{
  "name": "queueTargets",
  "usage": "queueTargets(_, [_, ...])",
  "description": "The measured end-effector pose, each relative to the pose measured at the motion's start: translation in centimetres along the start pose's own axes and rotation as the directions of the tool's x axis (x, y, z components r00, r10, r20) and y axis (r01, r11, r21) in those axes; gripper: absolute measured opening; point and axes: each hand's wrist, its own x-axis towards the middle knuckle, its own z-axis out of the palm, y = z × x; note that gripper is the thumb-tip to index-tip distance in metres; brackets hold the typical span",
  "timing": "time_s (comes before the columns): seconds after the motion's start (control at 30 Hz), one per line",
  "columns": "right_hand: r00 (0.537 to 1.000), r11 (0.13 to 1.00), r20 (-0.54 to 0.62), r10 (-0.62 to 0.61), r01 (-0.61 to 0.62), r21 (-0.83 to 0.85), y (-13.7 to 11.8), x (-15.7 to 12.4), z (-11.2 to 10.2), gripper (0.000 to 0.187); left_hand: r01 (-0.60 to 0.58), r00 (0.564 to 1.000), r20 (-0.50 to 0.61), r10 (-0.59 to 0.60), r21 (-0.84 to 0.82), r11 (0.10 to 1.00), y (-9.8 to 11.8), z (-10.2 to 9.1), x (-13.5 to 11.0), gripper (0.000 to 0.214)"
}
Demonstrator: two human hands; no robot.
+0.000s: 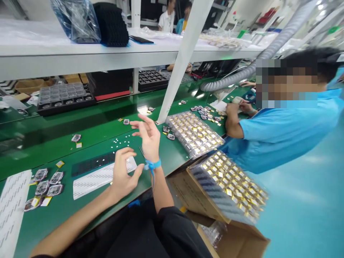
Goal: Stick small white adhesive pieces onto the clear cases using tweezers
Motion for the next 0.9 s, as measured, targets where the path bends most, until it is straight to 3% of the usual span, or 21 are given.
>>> queueTargets(0.07, [0.986,0.971,-0.115,0.122,-0.094,0.219,-0.2,0.4,-0.2,0.030,0.128,0.990,0.077,-0.120,-0.110,0.986,-0.6,0.6,-0.3,0.022])
queueTargets(0.13, [0.961,0.964,-0.235,0.144,-0.082,0.255,-0.1,0.5,-0.3,0.028,0.192,0.969,0.197,-0.151,-0.211,0.959,-0.9,1.2,-0.8,0.023])
queueTargets(0.2, [0.943,0.991,-0.326,0.067,-0.024,0.135,-0.1,0.2,-0.1,0.027,0.216,0.960,0.230,-0.157,-0.262,0.941,-0.7,1.8,-1.5,0.021])
queueTargets(0.3, [0.922,0.994,-0.374,-0.097,0.069,-0.087,-0.1,-0.3,0.1,0.026,0.337,0.932,0.233,-0.276,-0.284,0.898,-0.3,2.5,-2.3,0.021])
queueTargets(0.37, [0.923,0.996,-0.375,-0.086,0.074,-0.045,-0.3,-0.3,0.0,0.025,0.422,0.900,0.264,-0.348,-0.323,0.847,-0.3,2.8,-2.6,0.016])
queueTargets(0.43, [0.946,0.982,-0.319,0.061,-0.001,0.187,-0.6,0.1,-0.5,0.024,0.469,0.875,0.310,-0.371,-0.356,0.808,-0.5,3.0,-2.8,0.012])
queueTargets(0.5, [0.958,0.896,-0.186,0.218,-0.121,0.427,-0.7,0.5,-1.1,0.022,0.501,0.855,0.355,-0.379,-0.370,0.782,-0.6,3.3,-2.9,0.014])
queueTargets(0.6, [0.958,0.841,-0.100,0.267,-0.182,0.509,-0.3,0.4,-1.6,0.014,0.532,0.838,0.364,-0.406,-0.388,0.753,-0.5,3.7,-3.1,0.017])
queueTargets(0.7, [0.970,0.917,-0.178,0.165,-0.085,0.390,0.5,-0.7,-1.9,0.010,0.583,0.805,0.371,-0.463,-0.353,0.731,0.0,4.3,-3.3,0.020])
queueTargets(0.77, [0.989,0.998,-0.136,-0.061,0.059,-0.021,1.5,-1.5,-2.8,0.013,0.613,0.765,0.438,-0.472,-0.272,0.742,0.1,4.3,-3.1,0.025])
queueTargets(0.83, [0.959,0.901,0.169,-0.225,0.271,-0.340,2.9,-1.9,-4.2,0.015,0.573,0.746,0.493,-0.446,-0.137,0.808,-0.5,3.6,-2.2,0.029])
queueTargets(0.9, [0.877,0.778,0.460,-0.137,0.383,-0.498,4.5,-2.4,-5.8,0.022,0.485,0.745,0.487,-0.455,0.071,0.871,-2.4,1.5,-0.6,0.023])
